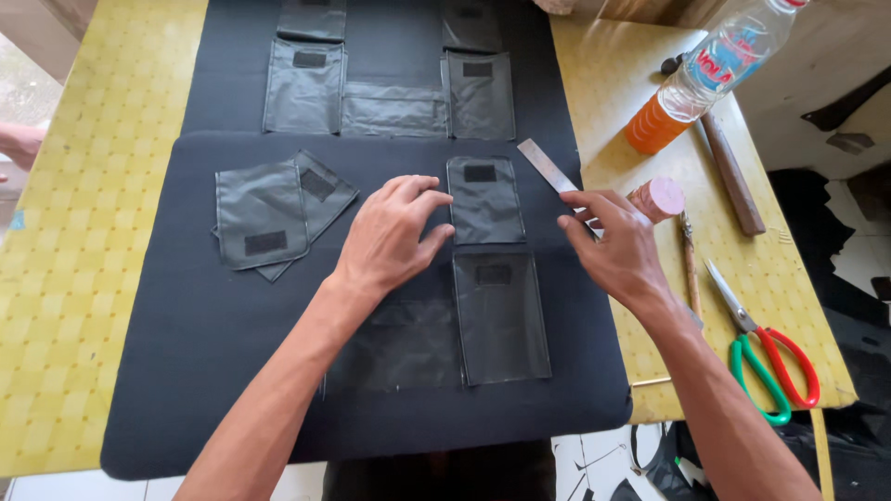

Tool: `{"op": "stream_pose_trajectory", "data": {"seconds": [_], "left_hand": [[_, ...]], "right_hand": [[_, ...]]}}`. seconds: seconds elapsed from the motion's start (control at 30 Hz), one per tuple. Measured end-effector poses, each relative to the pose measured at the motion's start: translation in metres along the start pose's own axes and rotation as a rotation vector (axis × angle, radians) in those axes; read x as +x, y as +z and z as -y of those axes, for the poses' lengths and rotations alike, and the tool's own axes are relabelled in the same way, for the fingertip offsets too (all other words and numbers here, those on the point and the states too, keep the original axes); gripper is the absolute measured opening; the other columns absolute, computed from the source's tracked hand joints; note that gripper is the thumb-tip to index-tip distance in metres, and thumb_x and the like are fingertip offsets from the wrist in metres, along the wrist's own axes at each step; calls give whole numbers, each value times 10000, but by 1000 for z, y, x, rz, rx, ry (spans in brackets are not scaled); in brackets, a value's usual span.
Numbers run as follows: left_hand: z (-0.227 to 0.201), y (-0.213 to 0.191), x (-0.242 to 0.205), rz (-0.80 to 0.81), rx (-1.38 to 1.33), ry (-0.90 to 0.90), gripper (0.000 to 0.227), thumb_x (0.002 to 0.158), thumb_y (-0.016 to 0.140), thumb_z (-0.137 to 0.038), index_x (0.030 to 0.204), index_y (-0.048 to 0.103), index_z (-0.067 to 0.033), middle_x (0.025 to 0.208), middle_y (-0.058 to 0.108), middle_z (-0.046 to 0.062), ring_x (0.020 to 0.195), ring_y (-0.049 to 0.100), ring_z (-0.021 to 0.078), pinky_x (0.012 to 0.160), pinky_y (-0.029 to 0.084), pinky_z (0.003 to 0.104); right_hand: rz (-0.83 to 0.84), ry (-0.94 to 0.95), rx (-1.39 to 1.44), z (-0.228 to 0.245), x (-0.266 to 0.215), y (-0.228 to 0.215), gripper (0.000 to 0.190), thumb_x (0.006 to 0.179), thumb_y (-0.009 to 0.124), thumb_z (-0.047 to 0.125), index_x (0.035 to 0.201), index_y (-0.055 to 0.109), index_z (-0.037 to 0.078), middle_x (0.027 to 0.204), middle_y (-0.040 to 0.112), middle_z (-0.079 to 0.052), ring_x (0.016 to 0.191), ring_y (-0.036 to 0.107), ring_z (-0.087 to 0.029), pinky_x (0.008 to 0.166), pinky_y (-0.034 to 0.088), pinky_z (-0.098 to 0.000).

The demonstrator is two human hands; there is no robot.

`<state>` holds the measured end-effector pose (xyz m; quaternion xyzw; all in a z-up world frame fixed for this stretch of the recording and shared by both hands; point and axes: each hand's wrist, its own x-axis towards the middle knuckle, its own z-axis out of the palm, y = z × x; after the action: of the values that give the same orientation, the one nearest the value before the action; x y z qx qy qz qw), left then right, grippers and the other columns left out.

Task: The person aligns and pins small black pouches onto a larger black fabric using a metal ruler and pins. They measure the placement of the pouches and secure them with pins before moving to the next pouch.

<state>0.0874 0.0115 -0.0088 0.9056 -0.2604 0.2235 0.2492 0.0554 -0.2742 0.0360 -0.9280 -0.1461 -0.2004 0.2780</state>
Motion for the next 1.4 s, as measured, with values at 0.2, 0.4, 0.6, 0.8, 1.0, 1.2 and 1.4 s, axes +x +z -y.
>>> {"op": "stream_pose_trajectory", "data": {"seconds": [0.2, 0.4, 0.6, 0.8, 1.0, 1.2, 1.4], "left_hand": [[-7, 3, 2, 57, 39, -13, 427, 815, 696, -391, 1202, 642, -218, 1274, 594, 55, 1271, 515, 277, 1067, 383, 448], [-6, 1, 5, 60, 33, -6, 391, 848, 681, -373, 1190, 659, -185, 1280, 591, 88, 1275, 510, 292, 1073, 374, 460], [-34, -56, 20, 14, -158, 117, 74, 910, 686, -140, 934, 683, -70, 1008, 646, 86, 906, 627, 279, 773, 500, 397], [-56, -60, -5, 221, 16, 417, 291, 927, 663, -245, 1117, 657, -25, 1100, 642, 93, 1049, 596, 266, 942, 459, 398], [-47, -40, -23, 192, 60, 415, 326, 944, 636, -317, 1145, 682, -65, 1200, 653, 67, 1114, 599, 225, 989, 446, 391], [-46, -35, -27, 255, 11, 358, 361, 942, 598, -317, 1164, 674, -43, 1254, 634, 104, 1146, 585, 236, 954, 451, 382], [-48, -36, -24, 313, 34, 328, 429, 904, 552, -302, 1251, 626, -61, 1357, 569, 90, 1148, 538, 223, 937, 421, 377]], "right_hand": [[63, 102, 63, 2, 27, 37, 334, 851, 742, 222, 1155, 695, 95, 1018, 681, -111, 925, 684, -272, 796, 566, -385], [41, 27, -18, -9, 24, 53, 259, 918, 710, 190, 1174, 711, 151, 1032, 635, -52, 986, 631, -267, 840, 535, -387], [269, 203, 112, 1, 38, 30, 260, 947, 601, 156, 1195, 665, 115, 1063, 596, -37, 875, 567, -135, 777, 446, -263], [427, 33, -90, 55, 49, -47, 285, 951, 544, 127, 1206, 647, 50, 1203, 652, -113, 1106, 617, -268, 885, 482, -408], [410, -454, -256, 43, -17, -17, 325, 929, 612, 254, 1179, 648, 49, 1181, 638, -71, 1097, 589, -275, 929, 488, -405], [405, -391, -230, 29, -34, -4, 370, 939, 583, 253, 1248, 610, 50, 1297, 597, -69, 1179, 557, -283, 995, 462, -414], [398, -324, -177, 36, -31, -4, 361, 916, 603, 241, 1225, 622, 53, 1262, 613, -73, 1141, 558, -297, 988, 460, -414]]}}
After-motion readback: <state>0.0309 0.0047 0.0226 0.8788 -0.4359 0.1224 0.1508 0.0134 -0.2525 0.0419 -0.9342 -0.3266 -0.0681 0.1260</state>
